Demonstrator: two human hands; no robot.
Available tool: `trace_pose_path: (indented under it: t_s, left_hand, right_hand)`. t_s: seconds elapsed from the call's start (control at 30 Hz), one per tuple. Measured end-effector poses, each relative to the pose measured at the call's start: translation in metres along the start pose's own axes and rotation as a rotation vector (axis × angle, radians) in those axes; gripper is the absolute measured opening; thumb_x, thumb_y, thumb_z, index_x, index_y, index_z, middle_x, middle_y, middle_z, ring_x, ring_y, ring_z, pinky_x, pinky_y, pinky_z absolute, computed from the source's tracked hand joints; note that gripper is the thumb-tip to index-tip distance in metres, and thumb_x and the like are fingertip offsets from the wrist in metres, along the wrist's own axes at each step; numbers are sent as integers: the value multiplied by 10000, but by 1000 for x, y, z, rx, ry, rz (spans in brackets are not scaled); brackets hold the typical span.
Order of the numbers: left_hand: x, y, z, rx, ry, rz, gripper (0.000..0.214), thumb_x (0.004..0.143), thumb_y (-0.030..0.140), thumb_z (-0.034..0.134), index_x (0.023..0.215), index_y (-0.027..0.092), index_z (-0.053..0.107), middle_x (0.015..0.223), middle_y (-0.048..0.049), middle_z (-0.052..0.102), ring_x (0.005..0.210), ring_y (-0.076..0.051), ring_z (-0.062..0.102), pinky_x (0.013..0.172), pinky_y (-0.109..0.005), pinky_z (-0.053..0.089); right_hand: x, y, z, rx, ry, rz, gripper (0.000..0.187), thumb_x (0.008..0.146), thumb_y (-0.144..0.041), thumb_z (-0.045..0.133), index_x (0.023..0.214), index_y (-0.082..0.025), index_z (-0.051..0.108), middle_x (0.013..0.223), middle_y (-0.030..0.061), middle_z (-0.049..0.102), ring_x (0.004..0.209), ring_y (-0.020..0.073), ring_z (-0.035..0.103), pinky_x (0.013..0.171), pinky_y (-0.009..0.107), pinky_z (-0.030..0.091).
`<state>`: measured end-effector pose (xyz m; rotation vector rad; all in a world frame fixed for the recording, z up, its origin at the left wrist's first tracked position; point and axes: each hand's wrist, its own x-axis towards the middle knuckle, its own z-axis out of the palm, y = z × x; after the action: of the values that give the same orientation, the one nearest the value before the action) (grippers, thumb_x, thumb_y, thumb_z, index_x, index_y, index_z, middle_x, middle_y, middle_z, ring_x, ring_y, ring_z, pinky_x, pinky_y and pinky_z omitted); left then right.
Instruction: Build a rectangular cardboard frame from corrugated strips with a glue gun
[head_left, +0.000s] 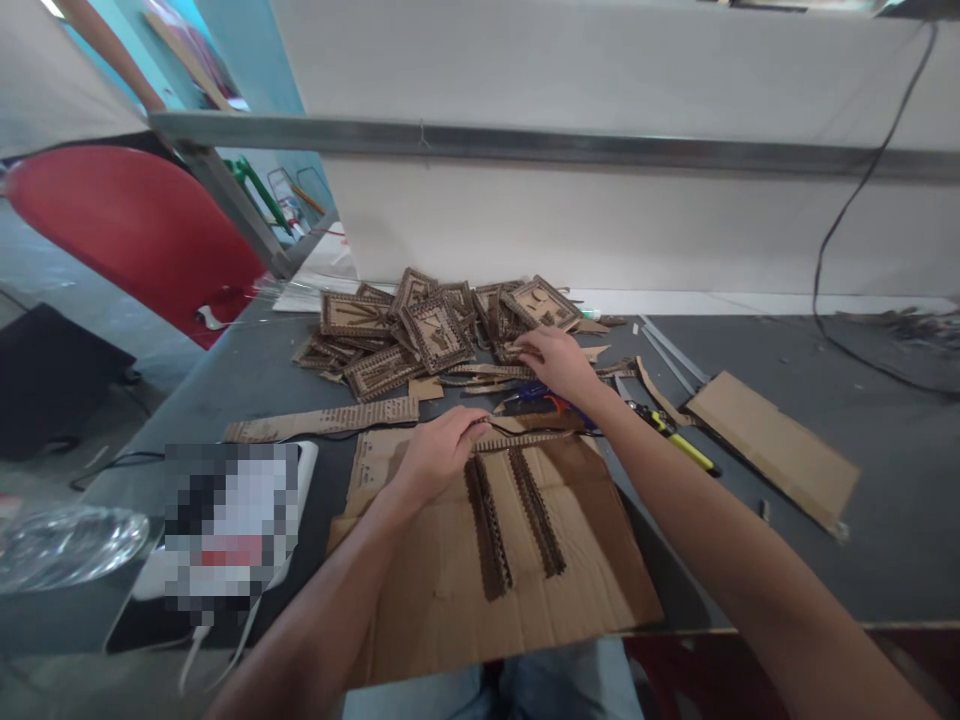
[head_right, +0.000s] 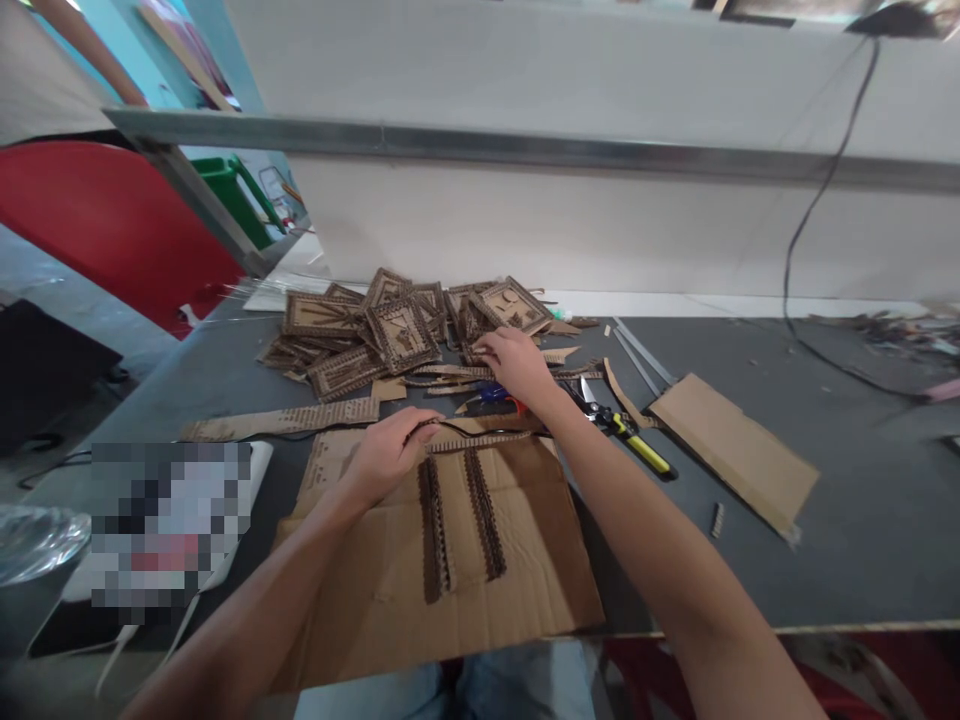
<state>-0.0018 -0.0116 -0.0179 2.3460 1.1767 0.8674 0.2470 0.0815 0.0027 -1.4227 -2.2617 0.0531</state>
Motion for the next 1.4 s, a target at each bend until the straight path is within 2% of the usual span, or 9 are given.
trace_pose_path:
  t_s: [0.1,0.23,0.4,0.6,0.8,0.9,1.07,1.23,1.4]
  left_hand:
    - [0,-1,-1,-5,-14,-16,332,1055,398,428,1082,201,694,1029,-67,764,947,-209,721,823,-313,542]
    - [0,-2,0,10,-28,-36,356,1052,412,422,1088,192,699,1049,-80,770,964,-227,727,856,-343,553]
    - [2,-3,0,4,-66,-81,416,1048,444,402,1179,178,694,1160,-106,769,1076,-257,722,939,-386,554]
    - [3,-6,-2,-20,-29,-126,424,1043,405,394,1208,157,695,1203,-124,761,1118,-258,715,979,-379,545]
    - [4,-7,-2,-60,57,-166,397,1035,384,409,1156,147,704,926,-103,772,900,-235,728,865,-347,554]
    - [5,-6,-2,-112,135,-217,360,1037,355,409,1182,153,668,763,-52,700,732,-191,672,733,-296,528]
    - [3,-6,0,-288,206,-256,257,1037,359,427,1144,176,572,686,28,593,544,-119,535,575,-236,446]
    - [2,-7,0,-169,230,-59,201,1036,348,478,1015,195,608,795,-15,645,704,-142,600,683,-266,496]
    - [5,-5,-10,44,331,160,201,1031,321,498,989,199,652,1078,-99,629,992,-207,602,875,-358,530]
  right_hand:
    - [2,1,-1,-49,22,75,143,928,-121,561,996,-158,682,989,140,702,940,273,612,814,364,455]
    - [1,-1,3,-56,-127,31,41,885,-216,697,902,-179,695,889,87,726,856,239,636,746,318,450]
    - [1,-7,6,-82,-237,6,115,863,-165,722,978,-165,728,971,104,753,955,253,654,814,329,470]
    - [3,-17,-17,-77,-219,-32,181,939,-146,622,1088,-150,725,1091,123,728,1058,252,655,914,339,485]
    - [-14,-14,-41,-4,-19,-107,287,1020,-192,465,1091,-136,737,1060,141,735,1002,266,683,883,369,520]
    - [-31,-13,-54,47,55,-101,271,1008,-207,491,1080,-149,746,1039,127,765,955,258,708,845,356,531]
    - [-63,-22,-78,176,-21,1,242,980,-262,575,1140,-198,745,928,59,799,765,194,725,698,281,523]
    - [-81,-25,-76,340,-179,29,235,977,-282,586,1133,-241,757,908,23,803,735,161,719,648,240,510]
    - [-88,-26,-57,308,-184,-70,214,965,-282,631,1136,-240,752,1002,48,795,865,188,732,752,261,525]
